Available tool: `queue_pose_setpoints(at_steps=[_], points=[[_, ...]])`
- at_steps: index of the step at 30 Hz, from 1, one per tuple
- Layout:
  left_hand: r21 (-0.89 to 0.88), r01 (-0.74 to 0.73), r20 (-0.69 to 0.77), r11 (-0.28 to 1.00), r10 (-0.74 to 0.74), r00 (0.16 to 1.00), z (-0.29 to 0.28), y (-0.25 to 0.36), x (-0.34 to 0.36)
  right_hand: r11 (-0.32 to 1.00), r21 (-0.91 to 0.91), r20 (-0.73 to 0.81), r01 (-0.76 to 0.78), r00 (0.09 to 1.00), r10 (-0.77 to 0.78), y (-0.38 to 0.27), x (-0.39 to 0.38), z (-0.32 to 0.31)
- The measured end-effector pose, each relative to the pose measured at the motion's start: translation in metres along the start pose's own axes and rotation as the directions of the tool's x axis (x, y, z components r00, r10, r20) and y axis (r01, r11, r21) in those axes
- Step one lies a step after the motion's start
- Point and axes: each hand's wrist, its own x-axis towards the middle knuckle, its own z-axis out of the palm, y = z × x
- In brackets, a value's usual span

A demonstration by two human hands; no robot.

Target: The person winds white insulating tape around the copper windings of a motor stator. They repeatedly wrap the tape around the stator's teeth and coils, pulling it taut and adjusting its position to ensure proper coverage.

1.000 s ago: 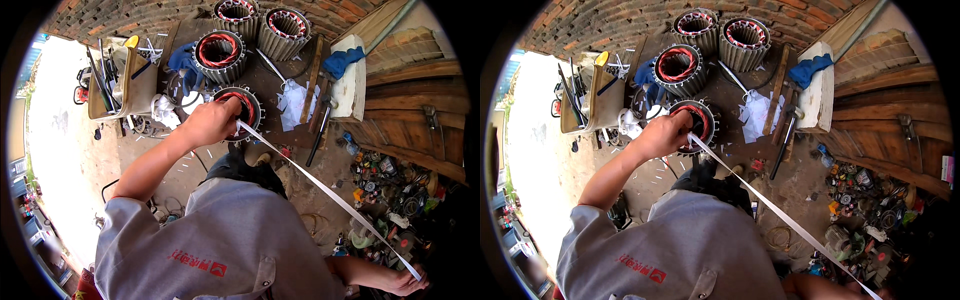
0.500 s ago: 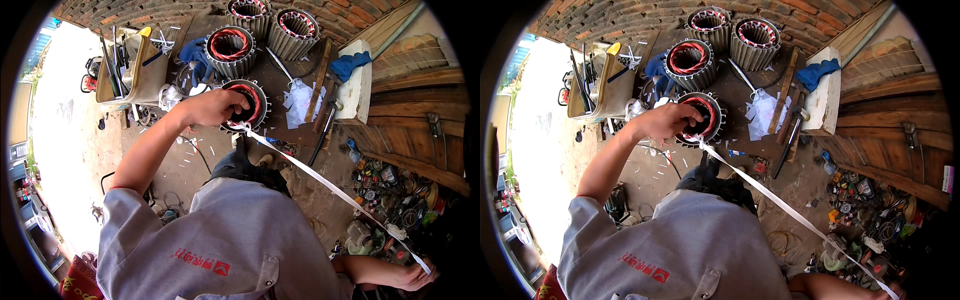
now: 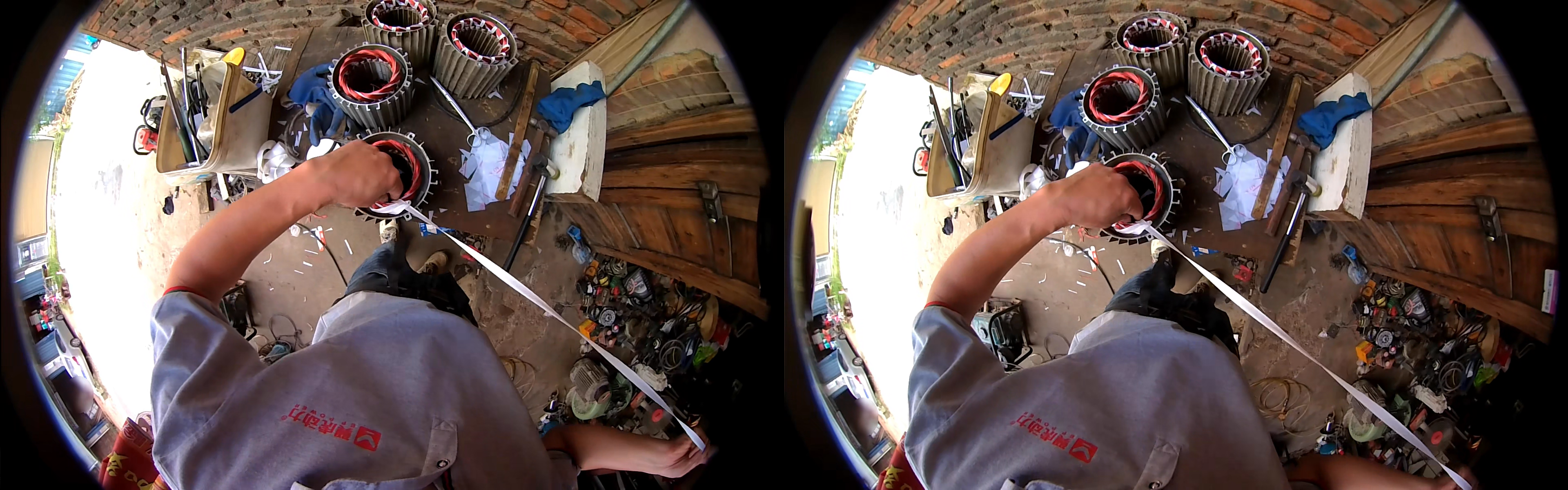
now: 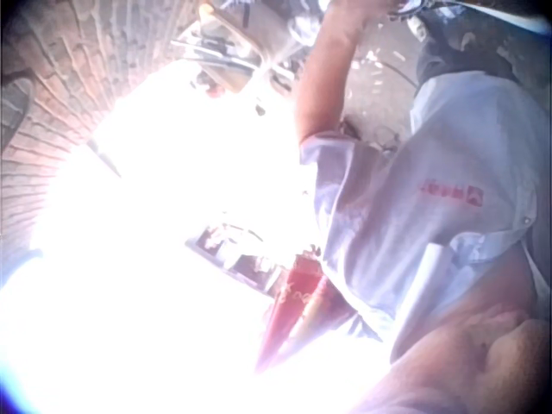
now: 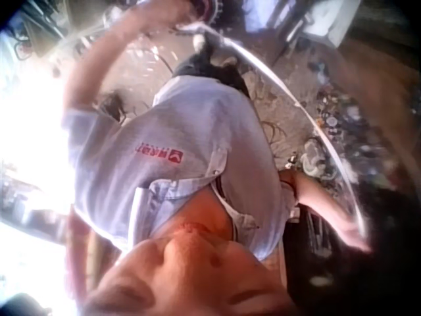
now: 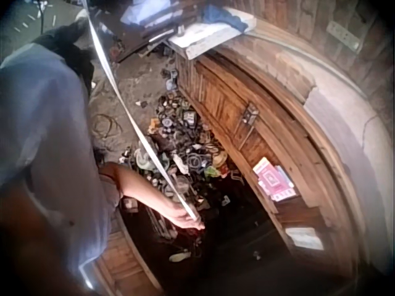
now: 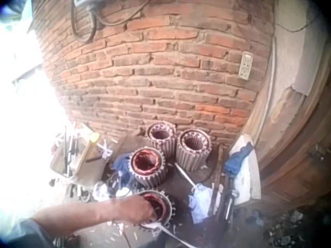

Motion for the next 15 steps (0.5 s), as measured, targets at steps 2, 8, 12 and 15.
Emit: queue_pose_setpoints(at_steps=[2, 8, 12, 15], points=[[0.01, -0.016, -0.028, 1.0, 0.016, 0.999, 0.003, -0.003, 0.001, 1.0, -0.008, -0.002, -0.022, 1.0, 0.022, 0.007, 0.003, -0.001], [-0.072, -0.043, -0.06, 0.996, 0.038, 0.997, 0.005, -0.009, -0.002, 0.991, -0.023, -0.026, -0.13, 0.991, 0.129, 0.06, 0.015, -0.002], [-0.142, -0.023, -0.061, 0.99, 0.014, 0.998, 0.002, -0.008, -0.002, 0.971, -0.064, -0.056, -0.231, 0.972, 0.227, 0.118, 0.024, 0.005], [-0.171, -0.03, -0.084, 0.985, 0.016, 0.996, 0.006, -0.008, -0.003, 0.932, -0.181, -0.131, -0.315, 0.947, 0.295, 0.173, 0.027, 0.023]])
